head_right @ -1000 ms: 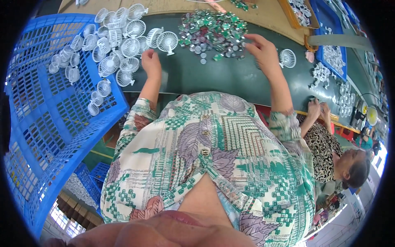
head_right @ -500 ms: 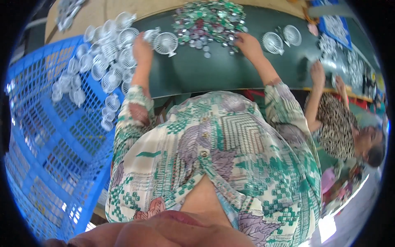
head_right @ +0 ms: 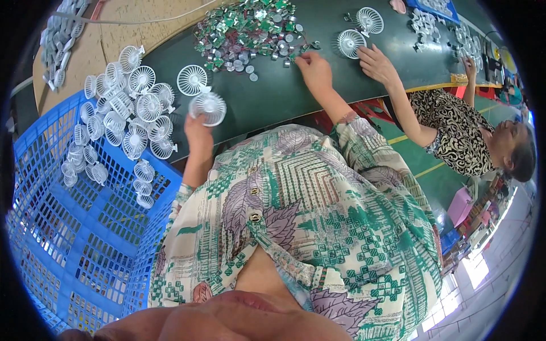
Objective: The person assembles small fan parts by taking electronic motor components and fitting them into plastic fan grilles by hand.
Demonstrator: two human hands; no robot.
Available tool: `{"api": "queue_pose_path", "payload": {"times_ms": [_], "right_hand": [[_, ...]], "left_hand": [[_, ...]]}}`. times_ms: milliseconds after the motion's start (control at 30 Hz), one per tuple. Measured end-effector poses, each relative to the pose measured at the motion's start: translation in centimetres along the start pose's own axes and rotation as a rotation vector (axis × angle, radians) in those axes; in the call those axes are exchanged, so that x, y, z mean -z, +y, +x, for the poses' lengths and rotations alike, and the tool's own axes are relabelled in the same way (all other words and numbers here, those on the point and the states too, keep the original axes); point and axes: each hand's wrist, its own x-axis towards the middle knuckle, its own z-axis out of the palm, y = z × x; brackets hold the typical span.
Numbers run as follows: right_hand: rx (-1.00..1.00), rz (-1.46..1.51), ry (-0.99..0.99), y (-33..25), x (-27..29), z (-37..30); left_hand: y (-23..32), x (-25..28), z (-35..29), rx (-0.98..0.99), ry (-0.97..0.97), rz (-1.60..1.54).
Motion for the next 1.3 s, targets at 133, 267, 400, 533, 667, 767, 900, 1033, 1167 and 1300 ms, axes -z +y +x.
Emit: {"api": "queue_pose_path", "payload": {"times_ms": [133, 267, 400, 533, 667, 767, 900, 1033, 1167, 1300], "right_hand": [[0.062, -0.305, -0.065, -3.0, -1.3, -0.6], [0.155, -0.356, -0.057, -1.8, -1.7, -0.2], [0.164, -0.023, 0.068, 0.7, 1.1, 0.0], [0.125, -0.115, 0.324, 1.1, 6.9, 1.3], [0.247, -0.491, 0.385, 4.2, 7.8, 3.2], [0.356, -0.666, 0.217, 5.3, 5.2, 2.1], [0.419, -0.523, 0.129, 5.9, 4.4, 0.5], [0.084, -0.390, 0.150, 3.0, 5.6, -0.3], [0.139, -0.494, 0.011, 4.4, 5.2, 1.1], [0.044, -0.345, -0.013, 3.6, 5.4, 1.2]], "left_hand": [[-3.2, -0.8, -0.5, 0.163, -0.014, 0.082], [-3.2, -1.4, -1.2, 0.178, 0.024, 0.264], [-2.1, -1.4, -0.3, -0.664, -0.011, 1.209], [-0.4, -2.9, 0.6, -0.803, -0.124, 1.473], [-0.3, -4.6, 2.2, -0.643, -0.211, 1.667], [-0.7, -4.5, 3.2, -0.607, -0.203, 1.630], [-1.3, -3.3, 4.4, -0.524, -0.263, 1.406], [-1.8, -3.5, 3.3, -0.171, -0.247, 1.055], [-2.7, -5.6, 1.2, -0.029, -0.299, 0.687], [-1.2, -7.9, -0.7, 0.249, -0.443, 0.314]]}}
